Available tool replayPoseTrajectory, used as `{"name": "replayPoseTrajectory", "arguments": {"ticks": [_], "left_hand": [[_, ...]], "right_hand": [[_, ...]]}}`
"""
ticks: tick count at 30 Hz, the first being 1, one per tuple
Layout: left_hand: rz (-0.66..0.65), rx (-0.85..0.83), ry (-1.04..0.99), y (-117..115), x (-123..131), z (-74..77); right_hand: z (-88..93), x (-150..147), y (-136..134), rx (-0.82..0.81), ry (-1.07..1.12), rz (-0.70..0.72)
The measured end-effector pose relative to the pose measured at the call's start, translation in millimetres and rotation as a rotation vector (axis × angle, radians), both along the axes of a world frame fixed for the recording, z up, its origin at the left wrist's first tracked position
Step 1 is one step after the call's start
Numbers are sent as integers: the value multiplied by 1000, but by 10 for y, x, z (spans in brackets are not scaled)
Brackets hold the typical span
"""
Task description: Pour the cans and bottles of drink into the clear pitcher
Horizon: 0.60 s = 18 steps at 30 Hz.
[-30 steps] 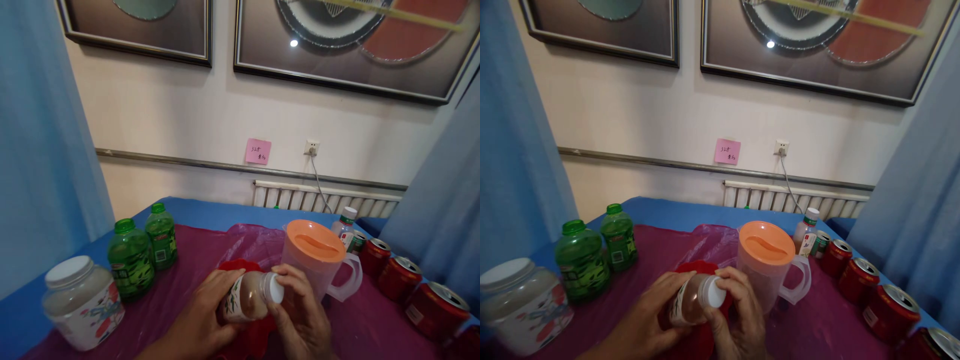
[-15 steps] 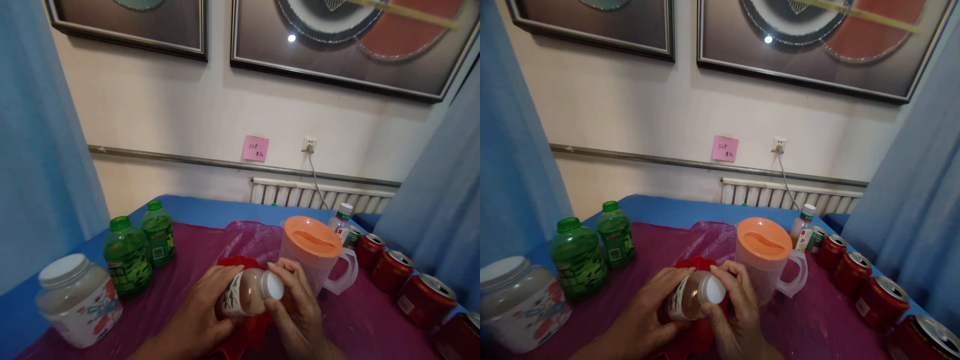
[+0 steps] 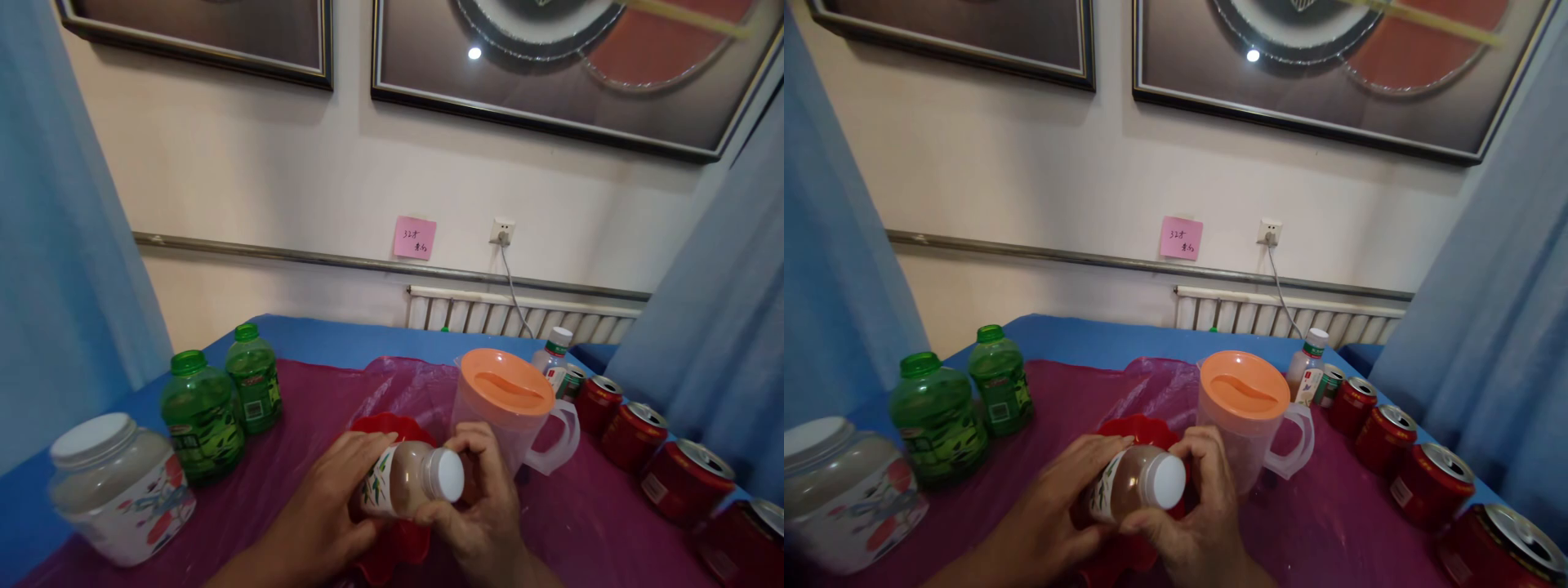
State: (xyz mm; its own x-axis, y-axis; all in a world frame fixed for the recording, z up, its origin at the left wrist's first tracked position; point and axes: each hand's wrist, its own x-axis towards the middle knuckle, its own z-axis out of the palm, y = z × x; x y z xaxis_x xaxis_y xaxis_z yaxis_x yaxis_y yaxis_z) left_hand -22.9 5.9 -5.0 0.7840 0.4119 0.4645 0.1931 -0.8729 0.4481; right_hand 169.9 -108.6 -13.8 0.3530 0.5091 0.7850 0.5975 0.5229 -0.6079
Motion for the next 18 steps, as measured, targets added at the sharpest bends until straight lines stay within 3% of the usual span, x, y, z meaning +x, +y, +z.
{"name": "replayPoseTrajectory", "arguments": {"ticks": [7, 15, 18], "left_hand": [[27, -102, -7, -15, 23, 98], [-7, -37, -9, -37, 23, 104], [-3, -6, -10, -26, 21, 83]], "right_hand": [[-61, -80, -83, -33, -20, 82], [-15, -9, -76, 39, -186, 35], [6, 13, -38, 59, -125, 45]]}}
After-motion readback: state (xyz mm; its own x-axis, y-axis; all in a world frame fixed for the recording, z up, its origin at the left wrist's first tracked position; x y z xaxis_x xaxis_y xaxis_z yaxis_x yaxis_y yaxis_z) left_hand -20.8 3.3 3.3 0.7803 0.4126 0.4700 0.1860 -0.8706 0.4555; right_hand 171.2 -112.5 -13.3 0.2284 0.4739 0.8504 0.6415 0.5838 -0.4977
